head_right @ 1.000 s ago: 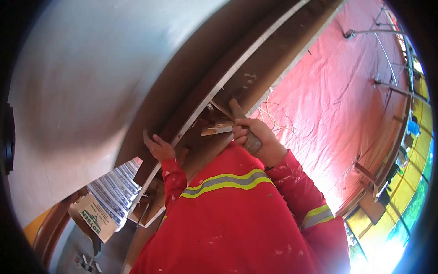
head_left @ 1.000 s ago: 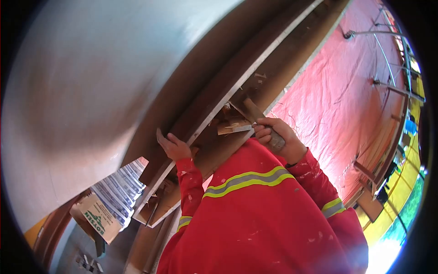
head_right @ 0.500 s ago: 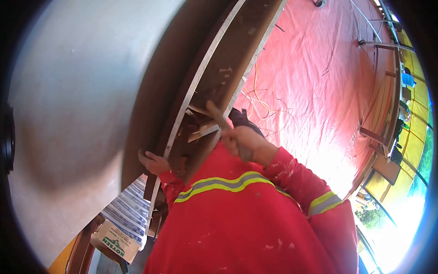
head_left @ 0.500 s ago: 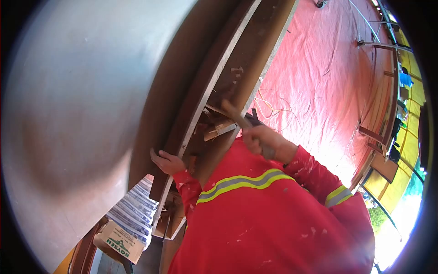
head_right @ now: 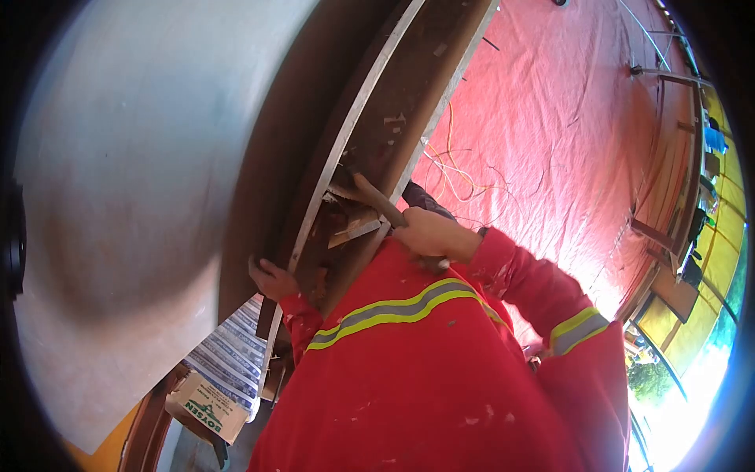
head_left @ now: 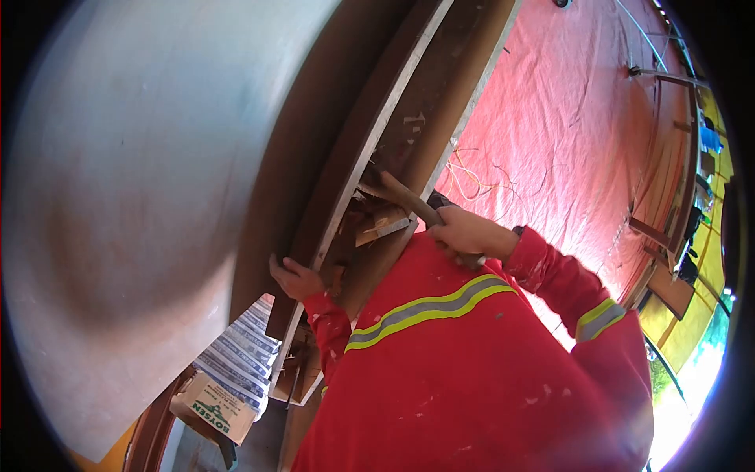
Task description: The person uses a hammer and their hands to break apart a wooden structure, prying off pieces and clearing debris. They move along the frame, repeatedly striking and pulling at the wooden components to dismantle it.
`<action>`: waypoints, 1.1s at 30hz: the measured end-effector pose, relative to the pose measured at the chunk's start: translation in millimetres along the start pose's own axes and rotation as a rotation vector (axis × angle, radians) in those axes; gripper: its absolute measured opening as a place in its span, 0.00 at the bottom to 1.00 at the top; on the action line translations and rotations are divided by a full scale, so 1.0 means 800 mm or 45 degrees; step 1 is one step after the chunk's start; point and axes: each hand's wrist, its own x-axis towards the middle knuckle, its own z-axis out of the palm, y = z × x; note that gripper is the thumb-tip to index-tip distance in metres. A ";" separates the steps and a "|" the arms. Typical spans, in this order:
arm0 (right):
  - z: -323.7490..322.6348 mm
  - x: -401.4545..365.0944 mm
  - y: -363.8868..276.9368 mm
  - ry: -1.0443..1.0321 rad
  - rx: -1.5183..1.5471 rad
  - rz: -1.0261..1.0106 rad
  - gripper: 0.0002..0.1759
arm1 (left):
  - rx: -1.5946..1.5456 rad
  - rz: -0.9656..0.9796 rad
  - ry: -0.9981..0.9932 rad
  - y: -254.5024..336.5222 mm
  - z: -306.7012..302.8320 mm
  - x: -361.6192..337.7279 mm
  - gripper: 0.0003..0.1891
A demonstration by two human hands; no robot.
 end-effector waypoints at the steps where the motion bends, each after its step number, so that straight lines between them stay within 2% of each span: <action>1: -0.007 0.001 -0.001 -0.019 -0.088 0.038 0.14 | 0.003 -0.005 0.002 0.000 0.000 0.000 0.21; 3: -0.026 -0.012 -0.028 -0.057 -0.272 0.113 0.15 | 0.029 0.002 0.019 0.002 0.002 0.002 0.21; 9: -0.079 0.003 -0.068 -0.410 -0.301 0.236 0.12 | 0.187 -0.007 0.131 -0.014 0.010 0.020 0.22; 10: -0.093 0.017 -0.087 -0.526 -0.372 0.146 0.12 | 0.226 -0.042 0.154 -0.016 0.013 0.029 0.22; 12: -0.121 0.010 -0.136 -0.389 -0.301 0.325 0.12 | 0.239 -0.143 0.032 -0.010 0.013 0.045 0.21; 15: -0.145 -0.017 -0.156 -0.312 -0.481 0.297 0.12 | 0.230 -0.232 -0.054 0.001 0.008 0.056 0.21; 20: -0.112 -0.039 -0.082 -0.174 0.021 0.417 0.11 | 0.269 -0.286 -0.079 0.013 0.008 0.010 0.21; 22: -0.081 -0.047 -0.048 -0.193 0.553 0.371 0.12 | 0.257 -0.293 -0.085 0.010 0.009 -0.008 0.20; 24: -0.064 -0.043 -0.032 -0.186 1.070 0.398 0.08 | 0.242 -0.279 -0.064 0.014 0.006 -0.007 0.20; 27: -0.073 -0.030 -0.031 -0.401 1.580 0.291 0.07 | 0.246 -0.310 -0.126 0.017 0.005 -0.003 0.20; 30: -0.092 -0.050 -0.053 0.072 1.264 -0.126 0.07 | 0.273 -0.338 -0.172 0.022 0.006 -0.004 0.20; 32: -0.123 -0.065 -0.059 0.111 1.300 -0.501 0.08 | 0.281 -0.328 -0.195 0.022 0.002 -0.004 0.20; 33: -0.121 -0.078 -0.073 0.368 1.288 -0.736 0.08 | 0.272 -0.321 -0.204 0.021 0.001 -0.005 0.20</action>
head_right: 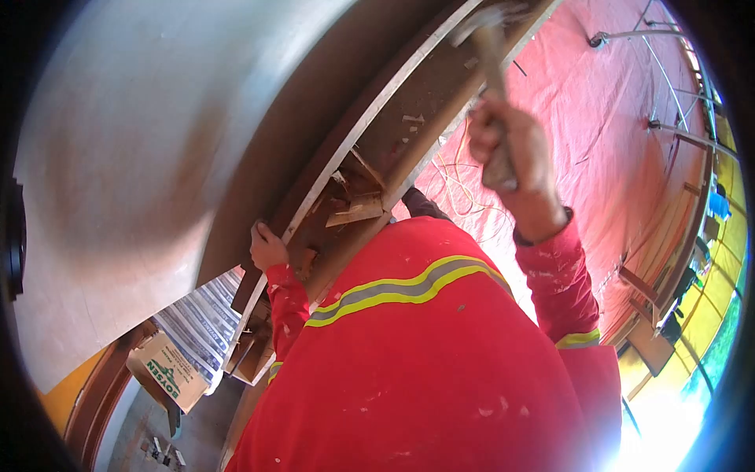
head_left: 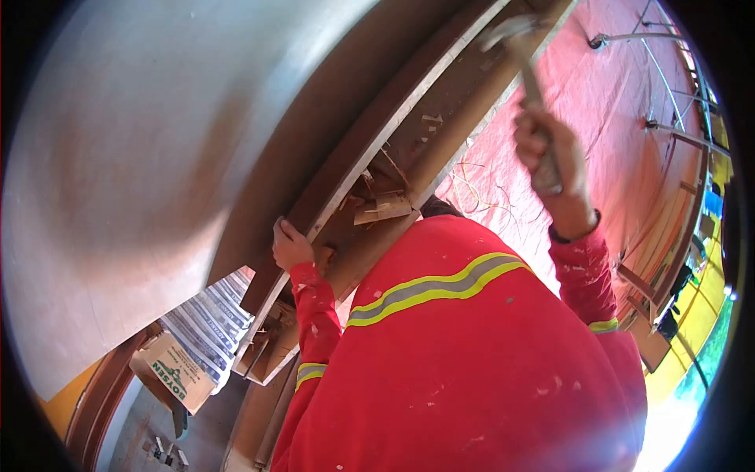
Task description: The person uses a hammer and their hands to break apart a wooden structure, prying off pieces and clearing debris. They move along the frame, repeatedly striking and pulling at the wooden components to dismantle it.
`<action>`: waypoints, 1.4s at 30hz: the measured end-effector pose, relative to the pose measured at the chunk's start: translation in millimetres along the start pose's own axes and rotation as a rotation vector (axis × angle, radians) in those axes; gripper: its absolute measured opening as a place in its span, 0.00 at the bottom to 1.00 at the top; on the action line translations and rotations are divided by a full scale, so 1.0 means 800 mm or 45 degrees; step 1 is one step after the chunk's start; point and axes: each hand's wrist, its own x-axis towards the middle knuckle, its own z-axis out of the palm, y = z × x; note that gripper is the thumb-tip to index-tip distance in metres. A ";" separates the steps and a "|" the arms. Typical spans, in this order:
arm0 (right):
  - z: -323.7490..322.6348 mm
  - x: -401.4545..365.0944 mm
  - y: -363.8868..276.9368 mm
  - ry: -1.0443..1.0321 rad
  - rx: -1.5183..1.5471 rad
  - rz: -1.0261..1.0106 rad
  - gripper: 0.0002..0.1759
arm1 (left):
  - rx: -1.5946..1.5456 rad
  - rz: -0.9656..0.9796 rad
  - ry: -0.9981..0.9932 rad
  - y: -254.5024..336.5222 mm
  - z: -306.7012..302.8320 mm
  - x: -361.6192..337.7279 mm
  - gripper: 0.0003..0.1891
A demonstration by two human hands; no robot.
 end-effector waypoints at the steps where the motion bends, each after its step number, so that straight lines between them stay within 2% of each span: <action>1: 0.013 -0.008 -0.013 0.100 -0.026 -0.312 0.09 | -0.005 0.004 -0.011 -0.001 -0.001 -0.002 0.20; 3: 0.019 -0.021 -0.041 0.259 -0.185 -0.676 0.09 | -0.012 0.029 -0.007 0.002 -0.002 -0.002 0.20; 7: 0.016 -0.042 -0.066 0.356 -0.218 -0.921 0.10 | -0.048 0.047 -0.028 0.003 -0.006 0.000 0.20; 9: 0.007 -0.066 -0.041 0.311 -0.271 -0.695 0.09 | -0.144 0.116 0.073 -0.005 0.001 0.002 0.20; 11: -0.009 -0.096 0.035 0.274 -0.679 -0.567 0.10 | -0.244 0.170 0.146 -0.008 0.006 0.002 0.20; 13: 0.016 -0.142 0.101 0.236 -0.624 -0.052 0.13 | -0.340 0.210 0.192 -0.007 0.004 0.002 0.20; 15: 0.026 -0.154 0.107 0.105 -0.338 0.962 0.14 | -0.423 0.222 0.218 -0.012 0.011 0.001 0.20; 18: 0.025 -0.138 0.094 -0.249 -0.369 0.974 0.14 | -0.441 0.235 0.227 -0.015 0.011 0.000 0.20; 19: 0.036 -0.137 0.073 -0.199 -0.190 0.913 0.15 | -0.425 0.251 0.220 -0.019 0.008 -0.002 0.20; 21: 0.056 -0.154 0.044 -0.164 -0.261 0.621 0.16 | -0.453 0.260 0.196 -0.018 0.010 -0.001 0.20; 23: 0.063 -0.181 0.032 0.012 -0.388 0.122 0.13 | -0.491 0.264 0.185 -0.026 0.009 -0.003 0.20; 25: 0.032 -0.196 0.010 -0.056 -0.547 -0.384 0.11 | -0.556 0.269 0.195 -0.026 0.011 -0.003 0.20; 27: 0.024 -0.208 -0.020 0.019 -0.609 -0.837 0.14 | -0.538 0.247 0.196 -0.025 0.010 -0.004 0.21; 30: 0.041 -0.220 -0.075 0.166 -0.529 -1.016 0.15 | -0.611 0.253 0.207 -0.024 0.015 0.000 0.21; 32: 0.009 -0.191 -0.103 -0.145 -0.641 -0.951 0.13 | -0.678 0.252 0.219 -0.028 0.015 0.000 0.22; 33: 0.000 -0.174 -0.093 -0.113 -0.727 -0.953 0.12 | -0.705 0.250 0.228 -0.027 0.014 0.001 0.22; 34: -0.008 -0.160 -0.051 0.021 -0.878 -0.924 0.12 | -0.730 0.246 0.237 -0.028 0.013 0.001 0.22; 35: -0.019 -0.151 0.004 0.119 -1.069 -0.809 0.12 | -0.758 0.271 0.242 -0.029 0.013 0.001 0.22; 36: -0.029 -0.157 0.073 0.110 -1.183 -0.522 0.12 | -0.785 0.294 0.245 -0.030 0.012 0.000 0.22; 37: -0.027 -0.169 0.126 -0.009 -1.102 -0.048 0.12 | -0.816 0.314 0.254 -0.030 0.013 0.001 0.23; 38: -0.018 -0.182 0.158 -0.164 -0.846 0.529 0.12 | -0.811 0.327 0.257 -0.030 0.016 0.003 0.23; 39: -0.017 -0.167 0.178 -0.236 -0.197 1.195 0.14 | -0.793 0.342 0.244 -0.039 0.020 0.002 0.23; 42: 0.061 -0.188 0.164 -0.523 -0.911 1.040 0.12 | -0.821 0.396 0.288 -0.043 0.019 0.006 0.23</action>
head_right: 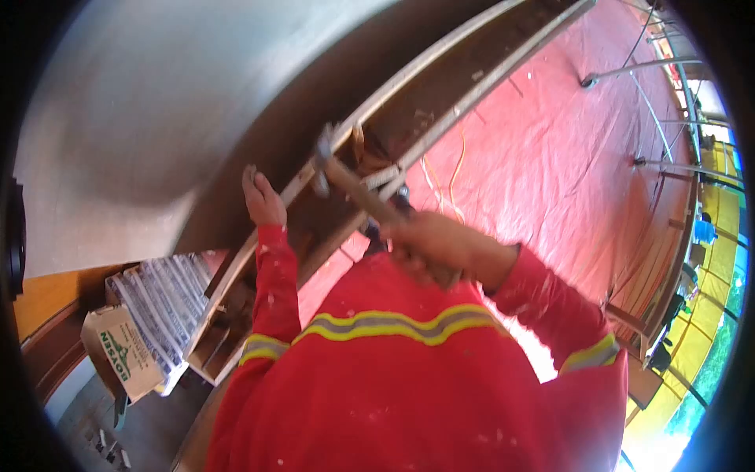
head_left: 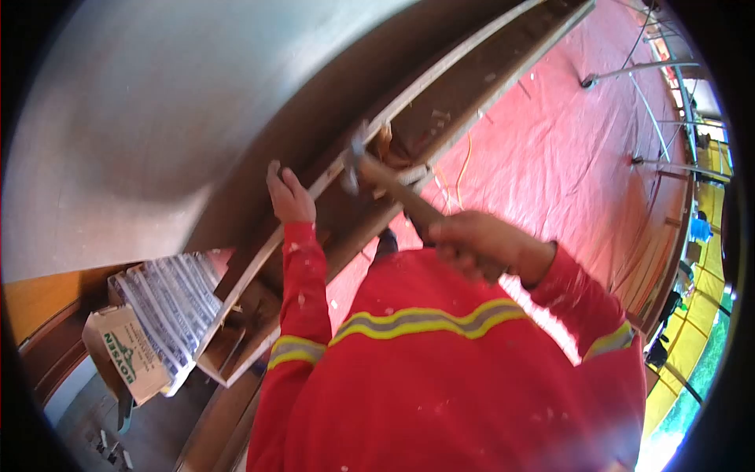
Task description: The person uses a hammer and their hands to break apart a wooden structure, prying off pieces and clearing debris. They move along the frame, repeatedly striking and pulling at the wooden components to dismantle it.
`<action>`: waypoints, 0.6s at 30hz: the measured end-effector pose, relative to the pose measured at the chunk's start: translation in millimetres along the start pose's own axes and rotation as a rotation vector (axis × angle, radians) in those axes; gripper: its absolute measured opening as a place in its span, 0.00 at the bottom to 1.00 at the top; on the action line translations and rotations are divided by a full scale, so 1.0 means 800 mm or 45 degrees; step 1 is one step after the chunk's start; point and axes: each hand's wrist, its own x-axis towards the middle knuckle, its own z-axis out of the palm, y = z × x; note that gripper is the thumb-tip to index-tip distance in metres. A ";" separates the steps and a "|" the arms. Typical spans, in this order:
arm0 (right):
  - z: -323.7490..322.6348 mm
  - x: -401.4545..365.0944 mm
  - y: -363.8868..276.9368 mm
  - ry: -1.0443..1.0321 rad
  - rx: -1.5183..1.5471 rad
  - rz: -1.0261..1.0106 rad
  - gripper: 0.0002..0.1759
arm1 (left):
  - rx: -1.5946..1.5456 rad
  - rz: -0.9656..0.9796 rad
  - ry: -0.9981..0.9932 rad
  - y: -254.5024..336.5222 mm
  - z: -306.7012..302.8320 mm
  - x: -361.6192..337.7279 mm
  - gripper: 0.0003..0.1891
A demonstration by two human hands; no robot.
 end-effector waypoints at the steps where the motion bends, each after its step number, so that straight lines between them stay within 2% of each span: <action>1: 0.006 0.000 -0.006 0.093 0.192 -0.184 0.12 | -0.007 0.045 -0.016 -0.001 -0.010 -0.004 0.22; 3: 0.002 -0.024 -0.021 0.135 0.161 -0.454 0.12 | -0.085 -0.006 0.005 -0.011 -0.001 0.005 0.22; 5: 0.001 -0.056 -0.030 0.424 0.169 -0.647 0.11 | -0.090 -0.015 -0.005 -0.014 -0.003 0.001 0.22; 7: -0.006 -0.084 -0.025 0.545 0.270 -0.887 0.11 | -0.038 0.027 -0.002 0.001 -0.005 -0.002 0.21; 10: -0.016 -0.108 0.007 0.778 0.283 -1.226 0.18 | -0.100 -0.005 0.009 -0.011 0.000 -0.001 0.21; 14: -0.032 -0.114 0.048 0.949 0.251 -1.687 0.18 | -0.066 -0.035 -0.015 -0.013 0.006 0.000 0.22; 17: -0.025 -0.123 0.049 1.257 0.142 -1.859 0.19 | 0.086 -0.056 -0.087 -0.002 -0.001 0.000 0.23; 18: -0.031 -0.126 0.053 1.224 0.070 -1.919 0.20 | 0.108 -0.059 -0.099 0.001 -0.001 0.001 0.23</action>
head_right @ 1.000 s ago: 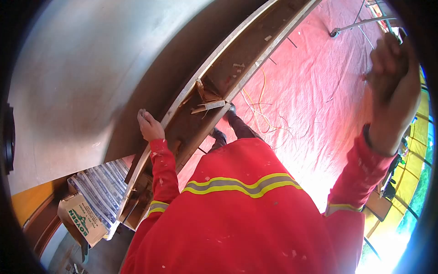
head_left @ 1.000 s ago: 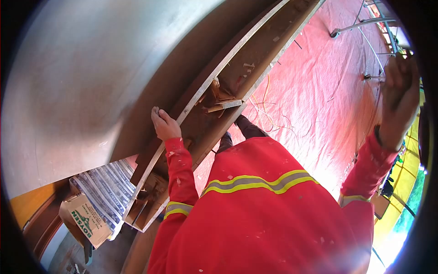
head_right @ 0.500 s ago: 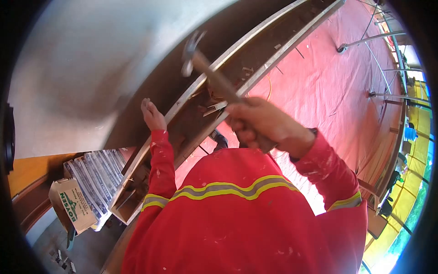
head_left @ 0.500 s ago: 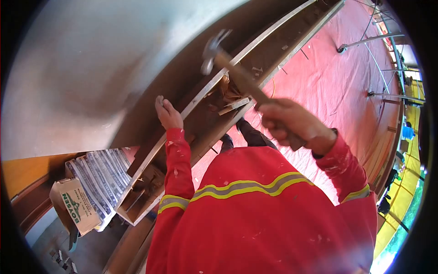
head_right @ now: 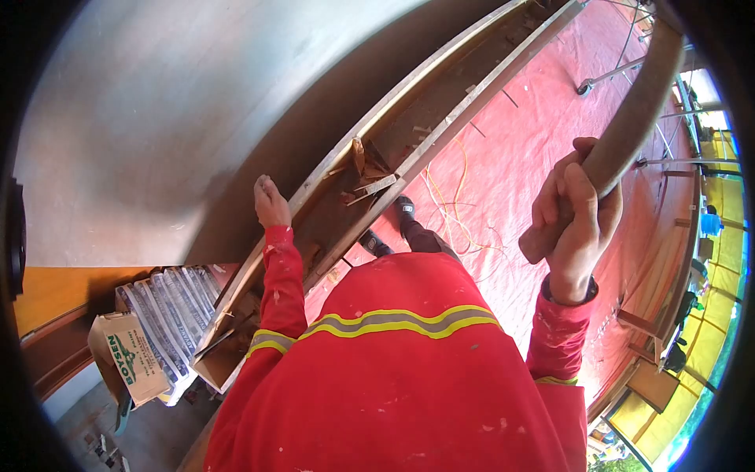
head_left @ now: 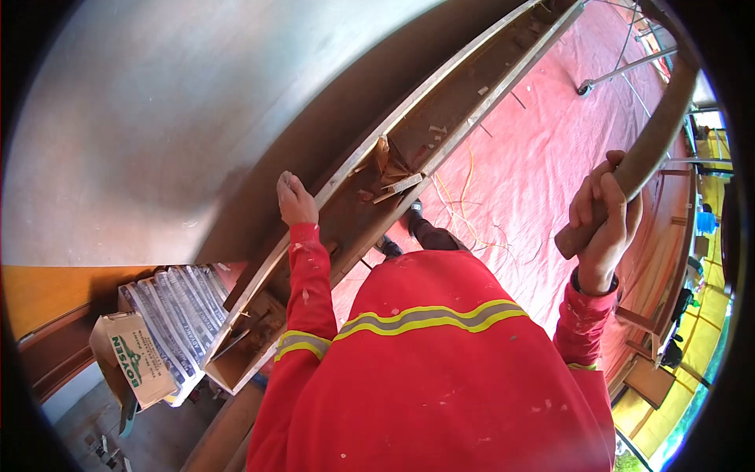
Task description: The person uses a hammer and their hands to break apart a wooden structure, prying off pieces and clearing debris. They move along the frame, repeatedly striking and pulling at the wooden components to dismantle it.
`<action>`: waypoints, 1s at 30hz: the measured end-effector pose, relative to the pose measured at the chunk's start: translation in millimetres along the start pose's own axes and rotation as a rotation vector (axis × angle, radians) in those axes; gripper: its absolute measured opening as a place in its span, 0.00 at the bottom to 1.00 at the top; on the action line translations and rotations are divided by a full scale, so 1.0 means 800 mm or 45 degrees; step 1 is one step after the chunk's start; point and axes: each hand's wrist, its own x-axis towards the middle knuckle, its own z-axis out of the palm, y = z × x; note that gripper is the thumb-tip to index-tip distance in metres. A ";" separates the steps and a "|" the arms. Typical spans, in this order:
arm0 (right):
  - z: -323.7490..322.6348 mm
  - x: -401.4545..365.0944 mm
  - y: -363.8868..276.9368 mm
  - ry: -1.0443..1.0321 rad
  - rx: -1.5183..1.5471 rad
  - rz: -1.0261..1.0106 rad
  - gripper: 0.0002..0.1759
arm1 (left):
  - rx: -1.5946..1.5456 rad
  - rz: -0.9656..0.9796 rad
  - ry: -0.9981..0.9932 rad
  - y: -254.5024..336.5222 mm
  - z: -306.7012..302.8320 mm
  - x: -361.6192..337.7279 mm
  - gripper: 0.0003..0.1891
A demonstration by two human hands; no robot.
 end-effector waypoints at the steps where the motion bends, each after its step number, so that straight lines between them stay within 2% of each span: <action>1: -0.001 -0.003 0.000 0.052 0.089 -0.005 0.20 | 0.023 -0.008 -0.015 0.001 0.000 -0.003 0.23; 4: 0.008 -0.013 0.007 0.191 0.259 -0.042 0.21 | 0.045 -0.039 -0.012 -0.001 0.001 -0.002 0.23; 7: 0.012 -0.021 0.035 0.215 0.441 -0.194 0.18 | 0.078 0.032 -0.006 -0.012 0.004 -0.002 0.22; 10: 0.011 -0.052 0.087 0.047 0.475 -0.023 0.14 | 0.093 0.024 0.026 -0.013 0.007 -0.002 0.22; 12: -0.001 -0.113 0.200 -0.245 0.202 -0.242 0.15 | 0.110 0.022 0.036 -0.003 0.003 -0.002 0.22; 13: -0.010 -0.142 0.233 -0.340 -0.034 0.141 0.14 | 0.116 0.020 0.044 0.001 0.002 -0.003 0.22; 15: -0.028 -0.201 0.299 -0.800 -0.710 0.846 0.12 | 0.121 -0.035 0.049 0.001 0.001 -0.004 0.22; 19: 0.003 -0.186 0.258 -0.974 -0.617 0.602 0.16 | 0.031 -0.017 0.076 -0.010 0.001 0.000 0.20; 20: 0.009 -0.181 0.250 -0.907 -0.588 0.706 0.14 | 0.027 -0.016 0.072 -0.012 0.001 -0.004 0.20; 23: 0.001 -0.159 0.239 -0.659 -0.313 0.601 0.11 | 0.027 -0.031 0.083 -0.016 -0.001 -0.009 0.20; 24: 0.000 -0.143 0.217 -0.561 -0.237 0.522 0.12 | 0.044 -0.036 0.064 -0.012 -0.003 -0.009 0.20; 25: -0.014 -0.134 0.213 -0.577 -0.031 0.434 0.12 | 0.054 -0.036 0.052 -0.007 -0.002 -0.004 0.20; 27: 0.012 -0.113 0.172 -0.294 0.199 -0.074 0.13 | 0.007 -0.010 0.059 -0.008 -0.001 -0.003 0.20; 29: 0.024 -0.097 0.164 -0.198 0.425 -0.341 0.14 | 0.003 -0.013 0.060 -0.008 0.000 -0.007 0.19; 30: 0.020 -0.107 0.173 -0.170 0.356 -0.281 0.13 | 0.023 -0.023 0.057 -0.007 -0.001 -0.007 0.19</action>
